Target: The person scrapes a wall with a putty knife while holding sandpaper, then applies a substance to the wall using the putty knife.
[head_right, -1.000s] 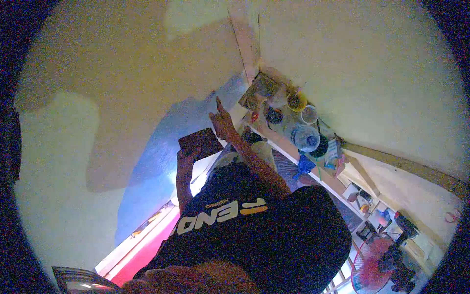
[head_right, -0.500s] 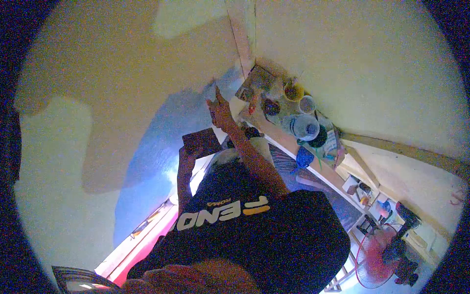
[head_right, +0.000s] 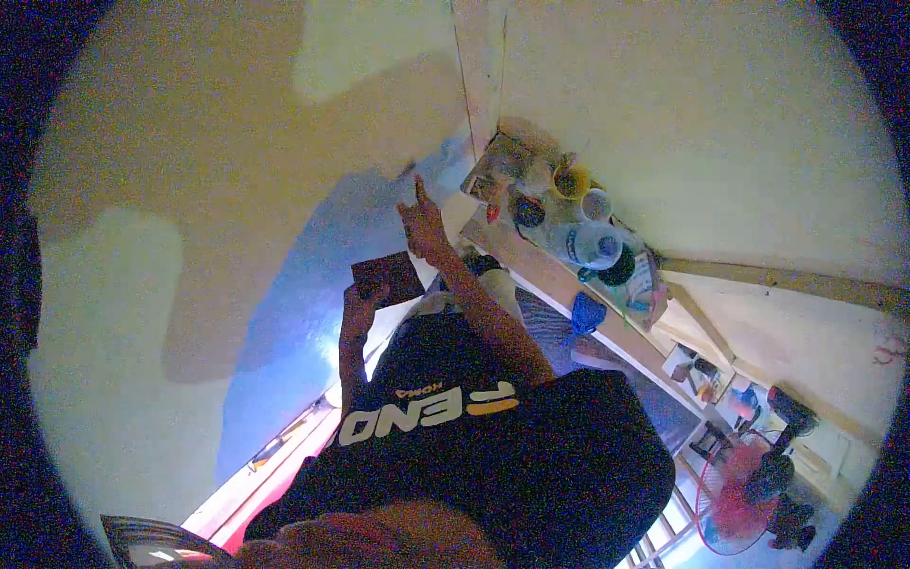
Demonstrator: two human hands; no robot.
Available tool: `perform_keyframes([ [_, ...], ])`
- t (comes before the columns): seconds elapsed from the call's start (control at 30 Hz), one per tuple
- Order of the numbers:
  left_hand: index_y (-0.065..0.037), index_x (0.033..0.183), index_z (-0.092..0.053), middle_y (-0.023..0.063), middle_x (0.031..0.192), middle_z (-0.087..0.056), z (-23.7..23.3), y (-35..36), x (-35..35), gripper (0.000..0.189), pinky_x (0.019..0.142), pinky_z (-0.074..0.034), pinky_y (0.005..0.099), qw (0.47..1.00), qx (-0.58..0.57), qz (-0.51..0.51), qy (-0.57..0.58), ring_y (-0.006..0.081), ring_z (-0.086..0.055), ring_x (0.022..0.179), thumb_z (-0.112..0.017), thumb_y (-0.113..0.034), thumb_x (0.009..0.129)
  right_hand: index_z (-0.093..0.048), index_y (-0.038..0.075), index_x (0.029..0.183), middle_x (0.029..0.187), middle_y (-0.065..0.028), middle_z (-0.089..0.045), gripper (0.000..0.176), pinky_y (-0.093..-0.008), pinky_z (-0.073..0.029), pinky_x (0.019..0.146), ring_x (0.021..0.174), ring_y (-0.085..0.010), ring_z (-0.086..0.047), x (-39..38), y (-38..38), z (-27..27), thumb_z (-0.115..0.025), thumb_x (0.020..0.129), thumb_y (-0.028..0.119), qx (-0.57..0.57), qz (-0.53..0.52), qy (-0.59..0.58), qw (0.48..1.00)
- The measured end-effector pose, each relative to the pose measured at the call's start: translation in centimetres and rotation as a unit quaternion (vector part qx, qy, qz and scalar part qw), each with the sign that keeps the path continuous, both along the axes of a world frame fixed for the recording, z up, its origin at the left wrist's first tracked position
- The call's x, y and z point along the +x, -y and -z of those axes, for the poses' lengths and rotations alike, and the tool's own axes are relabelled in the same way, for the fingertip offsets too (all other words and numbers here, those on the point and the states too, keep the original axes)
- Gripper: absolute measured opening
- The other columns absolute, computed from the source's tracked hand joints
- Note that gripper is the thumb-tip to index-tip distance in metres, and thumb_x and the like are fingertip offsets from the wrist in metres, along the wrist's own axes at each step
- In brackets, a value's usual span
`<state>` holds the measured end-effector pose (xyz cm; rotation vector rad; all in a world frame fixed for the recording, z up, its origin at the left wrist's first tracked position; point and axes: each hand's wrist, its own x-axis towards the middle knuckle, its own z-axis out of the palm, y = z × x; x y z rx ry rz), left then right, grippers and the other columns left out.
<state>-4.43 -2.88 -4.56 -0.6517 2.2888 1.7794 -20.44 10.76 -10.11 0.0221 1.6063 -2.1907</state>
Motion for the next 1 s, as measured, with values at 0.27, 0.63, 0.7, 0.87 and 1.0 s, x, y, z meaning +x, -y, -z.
perform_keyframes([
  [0.27,0.002,0.106,-0.064,0.0116,0.102,-0.069,1.0,1.2,1.3,0.027,0.085,-0.05,0.0367,0.999,0.015,-0.036,-0.004,0.0194,-0.064,0.092,-0.068,-0.009,0.082,-0.016,0.027,0.151,0.056,0.0052,-0.041,0.068,-0.0227,-0.031,0.031,0.038,-0.007,-0.035,-0.5,0.2,0.9,-0.051,0.094,0.014,0.065,0.005,-0.007,0.998],
  [0.63,0.002,0.106,-0.064,0.0115,0.102,-0.069,0.6,1.0,1.7,0.028,0.087,-0.05,0.0366,0.996,0.058,-0.065,0.001,0.0194,-0.064,0.094,-0.069,-0.009,0.081,-0.016,0.033,0.15,0.057,0.0055,-0.039,0.073,-0.0219,-0.031,0.033,0.04,-0.0055,-0.034,-1.9,-0.7,4.8,-0.057,0.093,0.014,0.027,0.001,-0.077,0.997],
  [0.7,0.002,0.106,-0.064,0.0111,0.102,-0.069,1.0,1.2,1.7,0.028,0.088,-0.049,0.0363,0.998,0.037,-0.053,0.013,0.0196,-0.064,0.094,-0.069,-0.008,0.081,-0.016,0.033,0.15,0.057,0.0059,-0.039,0.074,-0.0222,-0.031,0.033,0.04,-0.0053,-0.033,-0.3,-1.3,-0.1,-0.058,0.093,0.015,-0.009,-0.015,-0.014,1.0],
  [0.87,0.002,0.105,-0.064,0.0105,0.102,-0.069,-0.2,0.0,0.2,0.027,0.087,-0.05,0.0365,0.998,0.019,-0.055,-0.003,0.02,-0.064,0.093,-0.069,-0.008,0.081,-0.018,0.033,0.15,0.057,0.0063,-0.039,0.073,-0.0229,-0.03,0.033,0.041,-0.0051,-0.033,-0.5,-1.5,-0.3,-0.06,0.092,0.018,-0.051,-0.029,0.06,0.996],
  [1.0,0.002,0.105,-0.063,0.0106,0.101,-0.069,-0.2,-0.7,0.0,0.027,0.086,-0.05,0.037,0.999,0.029,-0.045,0.009,0.02,-0.064,0.093,-0.069,-0.009,0.081,-0.019,0.033,0.15,0.056,0.006,-0.039,0.071,-0.0227,-0.031,0.033,0.041,-0.0052,-0.034,-1.4,-0.3,7.6,-0.059,0.093,0.018,0.028,-0.02,-0.07,0.997],
])
